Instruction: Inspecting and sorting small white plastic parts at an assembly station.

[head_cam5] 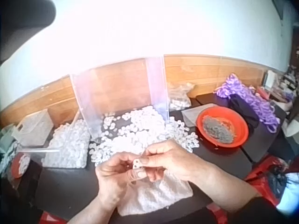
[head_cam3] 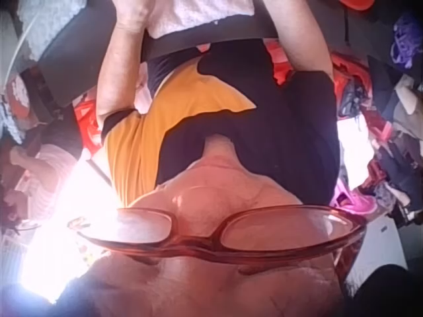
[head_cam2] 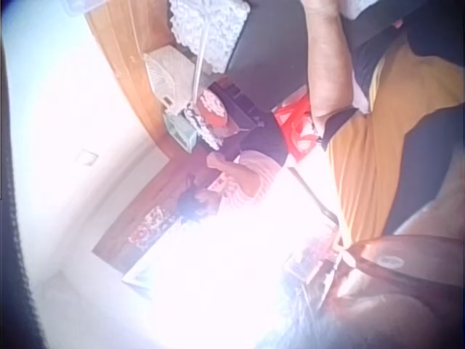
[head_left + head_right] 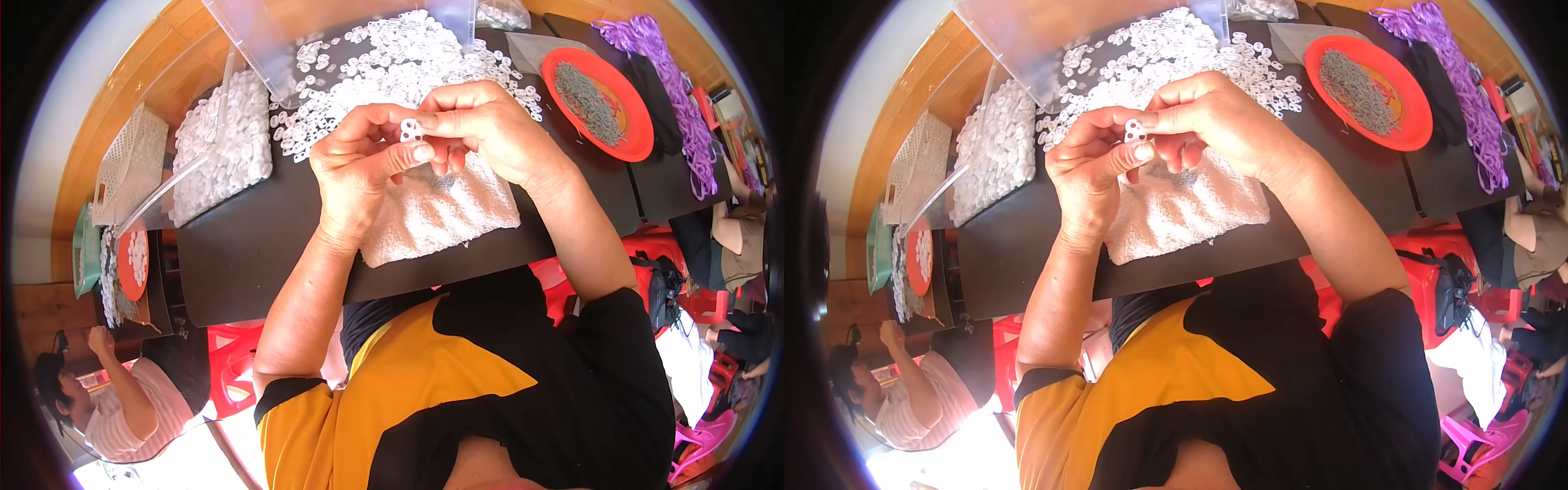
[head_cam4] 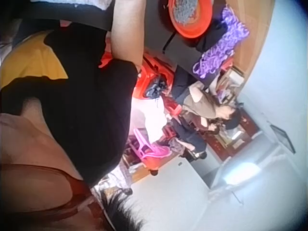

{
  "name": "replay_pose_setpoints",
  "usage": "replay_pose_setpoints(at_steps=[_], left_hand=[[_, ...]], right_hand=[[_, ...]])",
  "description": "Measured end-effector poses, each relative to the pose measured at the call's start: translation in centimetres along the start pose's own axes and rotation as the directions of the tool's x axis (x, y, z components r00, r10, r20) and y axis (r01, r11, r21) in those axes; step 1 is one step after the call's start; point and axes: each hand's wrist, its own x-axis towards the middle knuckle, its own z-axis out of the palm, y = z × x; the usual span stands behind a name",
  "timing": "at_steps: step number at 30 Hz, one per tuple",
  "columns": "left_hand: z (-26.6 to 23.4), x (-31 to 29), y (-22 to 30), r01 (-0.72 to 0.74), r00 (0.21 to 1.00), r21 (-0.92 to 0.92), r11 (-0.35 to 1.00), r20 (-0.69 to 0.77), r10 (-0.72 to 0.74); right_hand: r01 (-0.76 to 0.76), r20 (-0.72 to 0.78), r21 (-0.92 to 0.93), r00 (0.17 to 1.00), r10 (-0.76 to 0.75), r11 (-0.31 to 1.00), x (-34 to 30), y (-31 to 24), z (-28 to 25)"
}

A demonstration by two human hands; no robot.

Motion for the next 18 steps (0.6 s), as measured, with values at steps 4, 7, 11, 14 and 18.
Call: replay_pose_setpoints(at_steps=[4, 7, 11, 14, 18], left_hand=[[0.1, -0.2, 0.3, -0.014, 1.0, 0.01, 1.0, 0.008, 0.014], [0.5, -0.5, 1.1, 0.004, 1.0, -0.069, 0.998, 0.027, -0.002], [0.9, -0.9, 1.3, 0.003, 1.0, -0.166, 0.986, 0.028, 0.002], [1.1, -1.1, 1.4, -0.006, 0.999, -0.228, 0.974, 0.032, 0.014], [1.2, -1.1, 1.3, -0.011, 0.999, -0.246, 0.969, 0.032, 0.019]], right_hand=[[-0.012, 0.024, 0.038, 1.0, 0.011, 0.999, -0.1, 0.3, 0.1], [-0.011, 0.049, 0.061, 0.999, 0.008, 0.998, 0.0, 0.8, 0.0], [-0.009, 0.069, 0.109, 0.998, 0.002, 0.994, -0.3, 0.3, 0.5], [-0.017, 0.082, 0.143, 0.997, 0.005, 0.99, -0.3, 0.4, 0.4], [-0.024, 0.083, 0.169, 0.997, 0.01, 0.985, 0.0, 0.9, 0.4]])
